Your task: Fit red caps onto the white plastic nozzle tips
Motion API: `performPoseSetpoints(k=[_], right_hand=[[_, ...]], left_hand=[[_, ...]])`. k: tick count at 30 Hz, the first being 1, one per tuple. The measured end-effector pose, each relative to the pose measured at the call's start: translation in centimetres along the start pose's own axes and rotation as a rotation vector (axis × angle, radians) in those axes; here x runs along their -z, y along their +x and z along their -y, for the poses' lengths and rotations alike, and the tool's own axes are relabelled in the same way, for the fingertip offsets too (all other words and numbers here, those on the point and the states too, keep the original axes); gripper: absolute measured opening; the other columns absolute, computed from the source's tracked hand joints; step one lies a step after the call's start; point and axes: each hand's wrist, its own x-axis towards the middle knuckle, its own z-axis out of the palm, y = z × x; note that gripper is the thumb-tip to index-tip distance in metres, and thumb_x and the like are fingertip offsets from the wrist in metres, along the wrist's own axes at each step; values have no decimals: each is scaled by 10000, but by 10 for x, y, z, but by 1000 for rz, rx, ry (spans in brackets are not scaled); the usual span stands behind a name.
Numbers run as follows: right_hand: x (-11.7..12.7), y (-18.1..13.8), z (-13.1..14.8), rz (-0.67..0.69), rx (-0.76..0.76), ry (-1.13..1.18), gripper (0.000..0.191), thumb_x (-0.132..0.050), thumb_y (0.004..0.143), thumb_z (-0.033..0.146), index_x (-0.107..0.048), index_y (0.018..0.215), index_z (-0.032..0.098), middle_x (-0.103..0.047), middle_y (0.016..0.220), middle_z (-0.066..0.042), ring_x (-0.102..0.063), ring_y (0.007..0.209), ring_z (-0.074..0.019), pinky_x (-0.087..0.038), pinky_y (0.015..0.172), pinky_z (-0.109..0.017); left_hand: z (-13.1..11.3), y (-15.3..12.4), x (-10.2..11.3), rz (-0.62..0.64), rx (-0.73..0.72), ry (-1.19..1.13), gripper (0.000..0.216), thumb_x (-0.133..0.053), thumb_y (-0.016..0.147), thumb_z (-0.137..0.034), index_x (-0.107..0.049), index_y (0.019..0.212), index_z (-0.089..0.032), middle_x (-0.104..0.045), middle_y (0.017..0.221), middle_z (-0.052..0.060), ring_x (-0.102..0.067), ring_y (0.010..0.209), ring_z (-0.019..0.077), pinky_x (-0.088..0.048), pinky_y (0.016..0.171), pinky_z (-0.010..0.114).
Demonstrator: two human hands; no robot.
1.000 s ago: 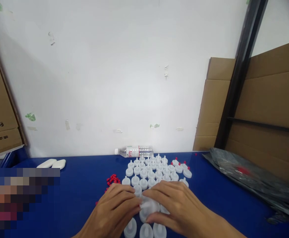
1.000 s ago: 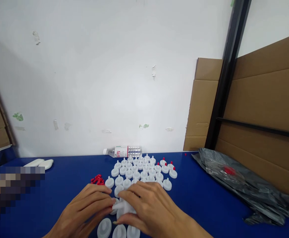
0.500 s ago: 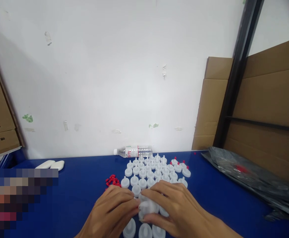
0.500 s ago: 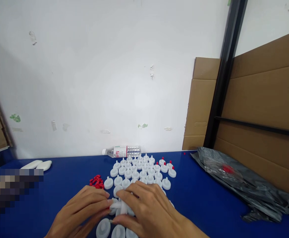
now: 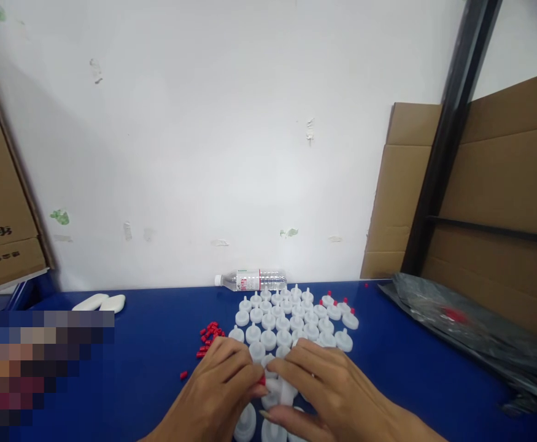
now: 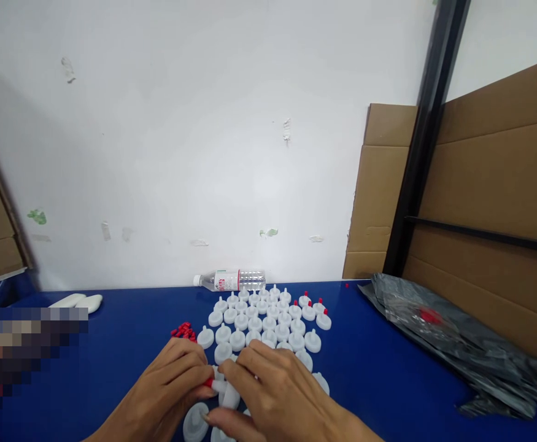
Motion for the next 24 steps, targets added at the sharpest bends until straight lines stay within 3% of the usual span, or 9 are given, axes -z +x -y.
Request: performPoseSetpoints(k=[7, 13, 20, 24], right_hand=[[2, -1, -4, 90, 102, -48, 377, -437, 1112, 434, -662, 1152, 135, -681, 819, -47, -649, 719, -188, -488, 554, -281], [3, 1, -2, 88, 120, -99, 405, -383, 1126, 428, -648, 1164, 125, -694, 837, -50, -681, 750, -188, -525, 571, -273], [-2, -1, 0, 56, 178, -213, 408, -347, 1139, 404, -641, 1128, 123, -682, 772, -29, -688, 703, -180, -446, 473, -283], [1, 3, 2, 80, 155, -200, 374, -375, 1131, 410, -646, 1080, 157, -678, 779, -23, -683, 704, -179, -426, 467, -290]], left_hand=[[-1, 0, -3, 54, 55, -8, 340, -330, 1107, -155, -477, 806, -206, -546, 730, 6, -469, 694, 171, -363, 655, 314], [0, -5, -11, -24, 50, -56, 325, -330, 1075, -142, -410, 771, -226, -523, 699, -1, -449, 644, 175, -338, 621, 328], [3, -11, -22, -6, 73, -110, 324, -340, 1064, -160, -396, 752, -229, -525, 668, -13, -450, 609, 165, -360, 625, 338], [2, -9, -17, -13, 63, -154, 332, -336, 1098, -180, -449, 789, -219, -540, 696, -7, -451, 653, 170, -362, 660, 340]])
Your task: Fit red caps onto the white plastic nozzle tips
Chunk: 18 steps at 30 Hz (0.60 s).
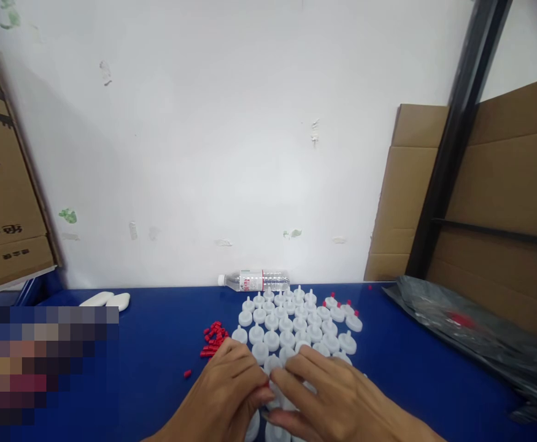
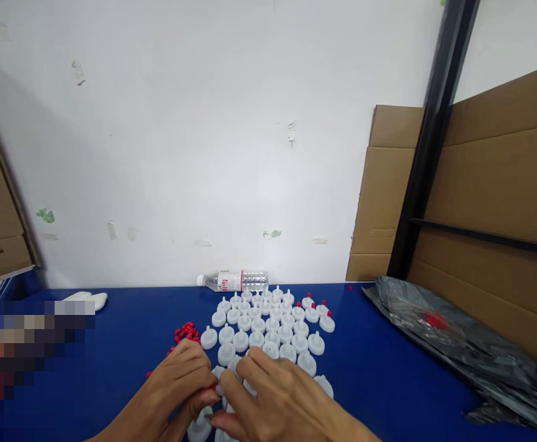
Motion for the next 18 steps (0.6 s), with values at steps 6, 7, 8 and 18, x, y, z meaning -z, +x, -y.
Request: performPoseSetpoints(k=[6, 7, 8, 18], right_hand=[[5, -4, -25, -67, -121, 107, 171, -501, 1067, 289, -650, 1076, 204, -736, 899, -37, -696, 741, -169, -449, 567, -273], [5, -8, -33, -91, -170, 113, 147, -515, 1054, 265, -646, 1083, 206, -747, 937, -44, -710, 774, -170, -466, 606, -266], [5, -11, -42, -103, -230, 116, 135, -526, 1045, 256, -643, 1093, 208, -754, 966, -48, -722, 800, -172, -482, 644, -262], [22, -29, -104, 162, -899, 1, 317, -521, 1004, 507, -692, 1004, 240, -743, 978, -61, -648, 625, -182, -446, 636, -320]], left_hand=[[7, 7, 33, 132, 100, 111, 173, -455, 1084, -169, -620, 1095, -218, -652, 930, 29, -525, 881, 212, -379, 823, 363], [12, 8, 39, 151, 137, 154, 184, -462, 1074, -149, -632, 1086, -222, -653, 932, 26, -528, 894, 213, -378, 833, 367], [17, 8, 43, 167, 166, 194, 197, -466, 1063, -135, -643, 1055, -221, -652, 919, 24, -529, 894, 214, -379, 837, 371], [38, 0, 48, 392, 321, 293, 182, -521, 1004, -131, -669, 927, -204, -671, 973, 38, -539, 942, 227, -405, 849, 385]])
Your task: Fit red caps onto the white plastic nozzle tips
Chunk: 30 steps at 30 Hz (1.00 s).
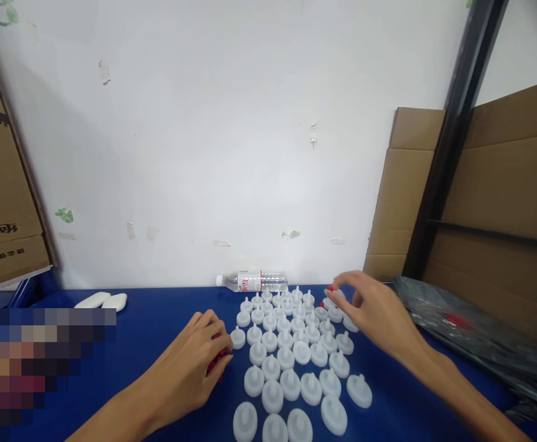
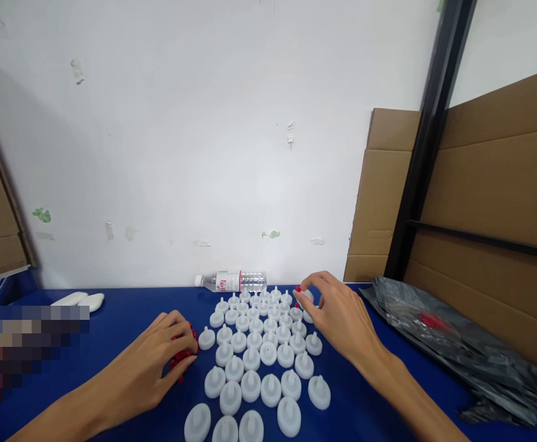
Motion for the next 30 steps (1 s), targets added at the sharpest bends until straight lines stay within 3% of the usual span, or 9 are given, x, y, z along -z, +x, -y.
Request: performPoseSetpoints(k=[2, 6, 13, 22, 26, 30], right_hand=[[5, 4, -8, 73, -71, -102, 306, -520, 995, 486, -706, 978, 243, -738, 1032, -71, -670, 706, -205, -420, 636, -323], [11, 6, -22, 210, -173, -192, 205, -576, 968, 390, -721, 941, 247, -731, 807, -45, -675, 705, -239, -346, 580, -311], [-1, 3, -29, 367, -165, -221, 127, -648, 915, 285, -766, 945, 251, -759, 856, -58, -714, 811, -261, -332, 608, -300], [-19, 1, -28, 434, -148, -181, 94, -672, 917, 239, -760, 950, 241, -779, 891, -49, -726, 828, -245, -346, 640, -291], [-10, 4, -29, 402, -156, -154, 139, -632, 944, 294, -746, 997, 233, -777, 891, -62, -710, 826, -265, -344, 636, -309], [3, 7, -31, 435, -131, -53, 248, -601, 960, 412, -738, 863, 230, -767, 826, -43, -700, 726, -227, -373, 616, -303]], left_hand=[[-1, -1, -2, 3, -11, 24, 190, -518, 1001, -124, -670, 921, -204, -674, 956, 36, -537, 930, 227, -392, 831, 382], [1, -2, -7, -13, -26, 90, 155, -555, 981, -139, -671, 902, -206, -676, 921, 35, -538, 906, 232, -374, 820, 383], [0, -2, -12, -17, -53, 101, 198, -530, 979, -120, -652, 854, -213, -672, 885, 33, -537, 873, 230, -375, 814, 375], [1, -3, -14, 35, -41, 80, 231, -505, 995, -88, -667, 888, -213, -684, 918, 25, -541, 916, 231, -365, 849, 378], [1, -2, -15, 74, -14, 71, 231, -496, 1011, -85, -661, 912, -213, -678, 941, 25, -545, 947, 234, -358, 884, 392], [1, -2, -17, 59, -16, 46, 229, -499, 1008, -77, -660, 912, -208, -674, 936, 32, -554, 928, 225, -373, 856, 375]])
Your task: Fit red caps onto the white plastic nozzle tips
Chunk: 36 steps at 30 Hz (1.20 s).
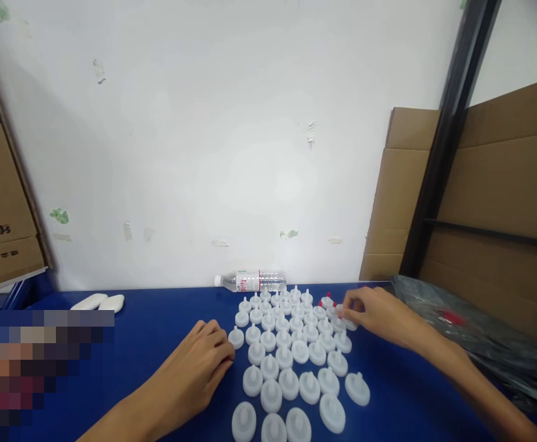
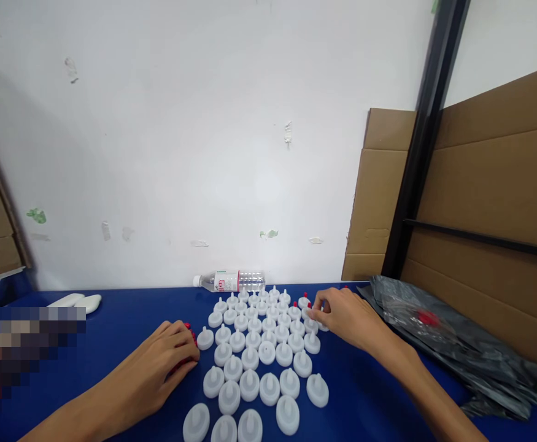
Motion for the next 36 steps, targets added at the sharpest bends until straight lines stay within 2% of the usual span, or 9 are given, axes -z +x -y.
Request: performPoseSetpoints(k=[4, 10, 14, 18, 21, 25, 29, 32, 36], right_hand=[[-4, -1, -5, 139, 61, 136, 156, -657, 890, 360, -751, 904, 236, -771, 797, 12, -659, 534, -140, -413, 555, -253], [-21, 2, -13, 276, 121, 237, 164, -771, 693, 238, -782, 855, 218, -775, 766, 16, -672, 538, -141, -426, 502, -213], [-12, 3, -11, 164, 168, 211, 74, -719, 755, 226, -783, 792, 230, -758, 733, 6, -683, 616, -173, -437, 571, -244], [4, -1, 1, -31, 226, 211, 183, -634, 937, 404, -728, 929, 247, -775, 995, -33, -712, 908, -233, -494, 775, -306], [1, -7, 17, -181, 294, 262, 226, -493, 1046, 434, -616, 1041, 246, -742, 1162, -66, -712, 1019, -239, -521, 828, -329], [-20, -17, 42, -279, 473, 261, 140, -466, 1078, 332, -583, 1099, 256, -724, 1184, -71, -729, 983, -223, -564, 783, -326], [-38, -27, 60, -374, 701, 178, 146, -505, 1055, 226, -618, 1143, 253, -677, 1214, -90, -694, 1093, -236, -579, 881, -369], [-47, -34, 69, -406, 784, 170, 164, -519, 1048, 191, -628, 1161, 240, -660, 1219, -104, -689, 1088, -228, -585, 884, -361], [-54, -41, 78, -444, 872, 142, 168, -518, 1054, 176, -643, 1154, 227, -675, 1194, -105, -701, 932, -189, -581, 752, -297]], left_hand=[[0, -1, -1, -23, 16, -47, 190, -538, 998, -87, -658, 925, -215, -666, 956, 25, -567, 936, 217, -389, 875, 366], [1, -1, -2, 9, 30, -70, 144, -576, 1009, -127, -657, 939, -222, -656, 967, 18, -567, 951, 223, -387, 880, 371], [1, 1, -4, -21, 6, -66, 167, -530, 1026, -117, -635, 949, -222, -649, 971, 15, -560, 951, 224, -382, 886, 376], [5, 3, -6, -122, -29, -64, 182, -465, 1074, -173, -616, 989, -229, -647, 965, 13, -548, 893, 225, -391, 820, 358], [7, 4, -6, -217, -59, -87, 205, -422, 1104, -205, -612, 1033, -235, -662, 970, 8, -560, 877, 215, -414, 804, 344], [-1, 4, -2, -335, -118, -113, 220, -401, 1123, -217, -619, 1100, -230, -694, 985, 8, -596, 895, 192, -451, 830, 326], [-17, 4, 5, -424, -229, -78, 220, -471, 1091, -141, -612, 1251, -196, -709, 1052, 39, -609, 943, 185, -480, 892, 327], [-28, 3, 6, -483, -308, -110, 258, -468, 1068, -71, -636, 1244, -157, -701, 1030, 66, -600, 912, 173, -507, 843, 294], [-37, 0, 2, -534, -399, -132, 285, -490, 1036, -29, -662, 1234, -138, -709, 996, 85, -602, 841, 162, -510, 734, 262]])
